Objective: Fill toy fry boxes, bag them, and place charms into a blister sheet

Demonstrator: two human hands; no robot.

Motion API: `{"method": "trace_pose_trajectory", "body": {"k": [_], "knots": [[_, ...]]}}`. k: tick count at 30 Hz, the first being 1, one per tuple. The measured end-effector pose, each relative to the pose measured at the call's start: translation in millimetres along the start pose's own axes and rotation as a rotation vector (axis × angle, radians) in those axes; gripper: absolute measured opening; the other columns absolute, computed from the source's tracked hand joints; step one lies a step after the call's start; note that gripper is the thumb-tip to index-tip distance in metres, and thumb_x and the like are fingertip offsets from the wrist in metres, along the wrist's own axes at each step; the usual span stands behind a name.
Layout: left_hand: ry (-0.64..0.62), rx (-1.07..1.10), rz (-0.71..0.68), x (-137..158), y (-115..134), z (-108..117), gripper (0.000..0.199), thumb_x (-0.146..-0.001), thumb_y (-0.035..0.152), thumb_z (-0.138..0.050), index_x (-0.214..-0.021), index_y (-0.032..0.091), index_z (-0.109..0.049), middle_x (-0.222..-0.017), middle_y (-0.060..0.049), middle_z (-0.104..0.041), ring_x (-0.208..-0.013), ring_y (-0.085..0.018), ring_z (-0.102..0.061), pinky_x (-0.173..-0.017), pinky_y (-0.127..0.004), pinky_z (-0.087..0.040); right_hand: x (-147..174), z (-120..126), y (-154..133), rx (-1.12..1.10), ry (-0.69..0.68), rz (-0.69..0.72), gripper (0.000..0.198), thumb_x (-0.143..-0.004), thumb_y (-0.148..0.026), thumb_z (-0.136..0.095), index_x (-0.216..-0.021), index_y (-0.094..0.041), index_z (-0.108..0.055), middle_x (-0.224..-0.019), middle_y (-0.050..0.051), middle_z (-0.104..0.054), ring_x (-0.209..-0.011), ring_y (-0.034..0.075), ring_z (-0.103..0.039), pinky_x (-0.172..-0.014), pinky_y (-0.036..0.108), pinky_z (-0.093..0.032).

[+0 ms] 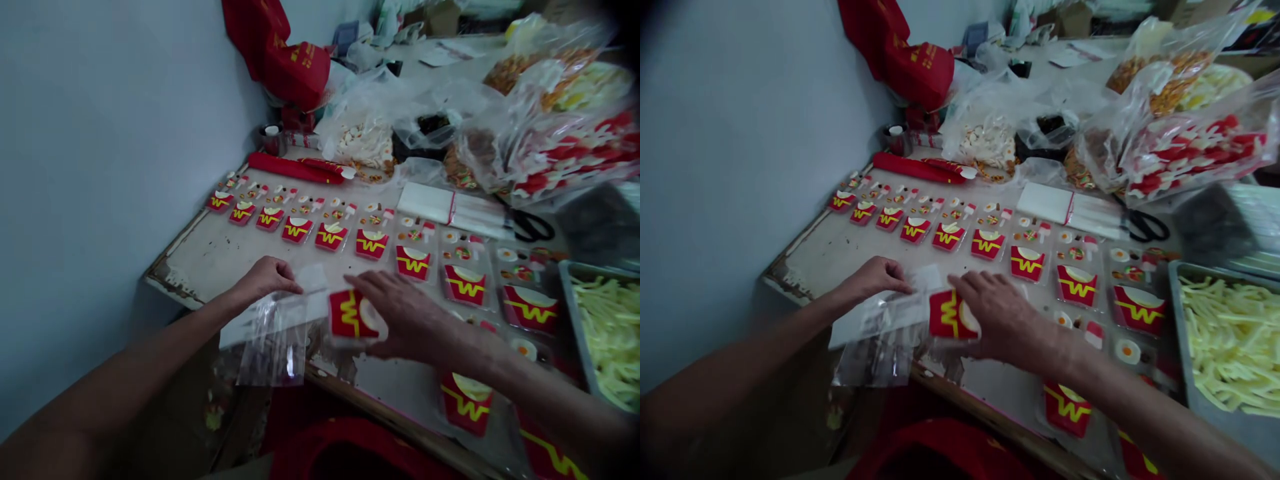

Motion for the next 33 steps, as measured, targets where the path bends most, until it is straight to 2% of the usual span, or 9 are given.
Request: {"method": "trace_pose_trajectory", "body": {"k": [3,6,13,18,22,24,29,33], "knots": [[-0.008,-0.043,-0.028,5,7,-8,0.036,-0.050,0.039,-0.090,-0.062,0.016,-0.065,-0.056,0.003,-0.058,-0.054,-0.010,-0.046,-0.052,-0.024,-0.032,-2,21,11,0.188,0.220,-0.180,0.099,-0.070,-0.040,-0.080,-0.152,-0.017,-0.030,-0.137,0.018,-0.050,-0.124,0.039,-0.045,-0.102,0.051,-0.037],[-0.032,-0.045,-0.049,10,16,-14,0.034,-0.051,0.038,-0.089,-0.063,0.016,-0.066,-0.058,0.002,-0.061,-0.055,-0.011,-0.049,-0.052,-0.024,-0.034,-4,26,18,0.316,0.298,-0.249,0.097,-0.074,-0.038,-0.079,-0.153,-0.014,-0.028,-0.136,0.019,-0.050,-0.122,0.039,-0.045,-0.101,0.051,-0.036],[-0.122,-0.097,-0.098,11,26,-31,0.031,-0.049,0.036,-0.090,-0.062,0.017,-0.068,-0.057,0.001,-0.063,-0.055,-0.013,-0.054,-0.052,-0.025,-0.037,0,9,19,0.368,0.294,-0.261,0.097,-0.076,-0.037,-0.079,-0.153,-0.014,-0.025,-0.132,0.020,-0.052,-0.121,0.041,-0.043,-0.100,0.053,-0.035],[-0.251,0.012,-0.125,3,31,-50,0.031,-0.050,0.032,-0.091,-0.068,0.017,-0.071,-0.062,0.001,-0.066,-0.057,-0.013,-0.057,-0.056,-0.025,-0.041,-5,-1,12,0.322,0.291,-0.242,0.096,-0.078,-0.043,-0.078,-0.153,-0.014,-0.026,-0.135,0.020,-0.050,-0.124,0.041,-0.041,-0.103,0.052,-0.033],[-0.197,0.237,-0.077,-5,32,-45,0.039,-0.056,0.021,-0.087,-0.089,0.017,-0.066,-0.071,-0.001,-0.072,-0.063,-0.014,-0.064,-0.061,-0.025,-0.047,-5,-1,13,0.302,0.283,-0.245,0.096,-0.079,-0.045,-0.077,-0.153,-0.012,-0.026,-0.137,0.020,-0.049,-0.126,0.041,-0.039,-0.105,0.052,-0.031],[-0.182,0.287,-0.059,-6,30,-40,0.042,-0.056,0.017,-0.085,-0.091,0.017,-0.062,-0.071,-0.002,-0.073,-0.063,-0.015,-0.066,-0.061,-0.026,-0.048,-3,-3,14,0.277,0.248,-0.218,0.096,-0.078,-0.046,-0.077,-0.153,-0.013,-0.027,-0.137,0.019,-0.050,-0.124,0.039,-0.041,-0.105,0.051,-0.031],[-0.288,0.241,-0.049,-5,22,-40,0.039,-0.058,0.020,-0.085,-0.091,0.015,-0.065,-0.069,-0.004,-0.073,-0.063,-0.016,-0.068,-0.060,-0.024,-0.048,-5,-5,7,0.251,0.210,-0.153,0.097,-0.076,-0.044,-0.080,-0.153,-0.016,-0.028,-0.139,0.018,-0.051,-0.121,0.037,-0.044,-0.103,0.049,-0.033],[-0.352,0.219,-0.017,-2,21,-44,0.055,-0.066,0.025,-0.081,-0.117,0.014,-0.065,-0.075,-0.005,-0.075,-0.066,-0.016,-0.069,-0.061,-0.024,-0.049,-12,-3,0,0.312,0.246,-0.184,0.099,-0.074,-0.043,-0.082,-0.151,-0.011,-0.031,-0.133,0.019,-0.053,-0.118,0.037,-0.045,-0.100,0.050,-0.034]]}}
Point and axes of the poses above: each hand's wrist, its own x-axis away from the middle knuckle, its own z-axis out of the back of the hand, y = z × x, the point moved 4 cm from there along -x, towards the middle knuckle
